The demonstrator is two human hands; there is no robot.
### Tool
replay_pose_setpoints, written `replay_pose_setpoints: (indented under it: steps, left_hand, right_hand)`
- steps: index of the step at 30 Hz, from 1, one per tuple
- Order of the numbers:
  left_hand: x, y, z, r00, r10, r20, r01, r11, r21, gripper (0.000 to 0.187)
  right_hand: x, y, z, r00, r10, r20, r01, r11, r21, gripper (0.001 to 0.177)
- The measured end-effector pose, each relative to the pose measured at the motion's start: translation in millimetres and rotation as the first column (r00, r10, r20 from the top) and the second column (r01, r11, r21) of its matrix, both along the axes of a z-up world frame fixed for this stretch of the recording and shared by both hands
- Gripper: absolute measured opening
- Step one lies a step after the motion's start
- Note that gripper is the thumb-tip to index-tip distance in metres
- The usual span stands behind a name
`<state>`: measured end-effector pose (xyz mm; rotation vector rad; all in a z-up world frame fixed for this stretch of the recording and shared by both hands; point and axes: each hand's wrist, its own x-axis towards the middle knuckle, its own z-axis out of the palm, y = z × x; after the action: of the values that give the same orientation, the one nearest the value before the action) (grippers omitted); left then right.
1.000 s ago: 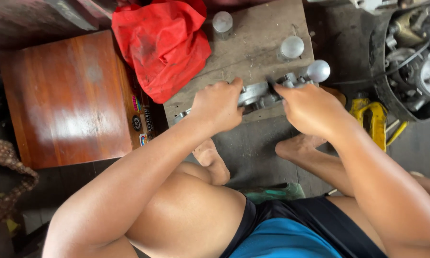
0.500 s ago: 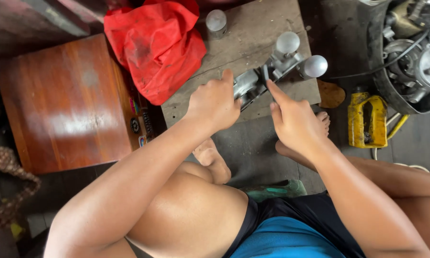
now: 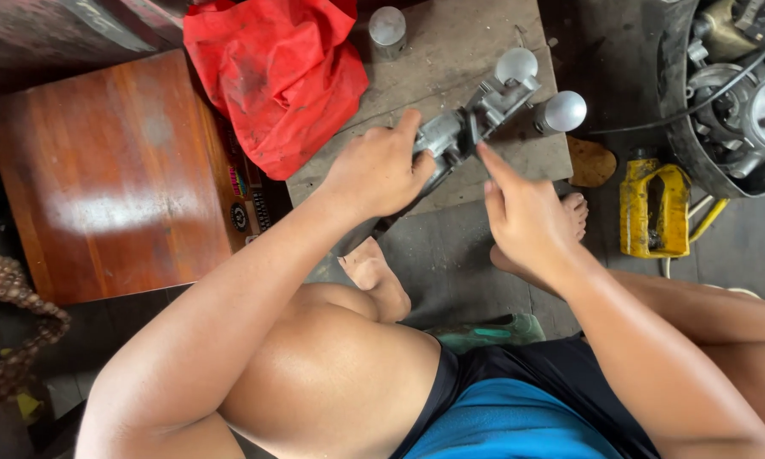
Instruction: The person scrubs a metal engine part with a brush, then flips it over to clean the other side. They continue scrubbing various surfaces of the part while sitting on the floor.
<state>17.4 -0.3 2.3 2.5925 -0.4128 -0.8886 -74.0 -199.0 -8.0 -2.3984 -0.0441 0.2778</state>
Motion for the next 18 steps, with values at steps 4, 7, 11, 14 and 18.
replay_pose_setpoints:
  steps: [4,7,11,14,18]
  left_hand:
    - [6,3,-5,0.998,0.024,0.057,-0.023,1.000,-0.017,0.041]
    - [4,5,-3,0.998,0.057,0.019,-0.057,0.998,-0.038,0.044]
    - [2,6,-11,0.997,0.074,0.027,-0.073,0.996,-0.053,0.044]
    - [1,6,-13,0.997,0.062,0.050,-0.061,0.998,-0.033,0.045]
    - [0,6,-8,0.997,0.039,0.072,-0.037,0.999,-0.030,0.044]
  right_hand:
    - [16,5,-20,0.993,-0.106,0.050,0.101,0.991,0.091,0.052]
    - [-15,18,-32,0.994,-0.061,0.086,0.062,0.998,-0.004,0.052]
    - [-49,18,-37,0.996,-0.007,0.085,0.021,0.987,-0.157,0.054]
    - [-21,5,-14,0.985,0.132,0.108,-0.081,0.920,-0.384,0.049]
    - [15,8,30,0.911,0.379,-0.165,-0.402,0.722,-0.562,0.056]
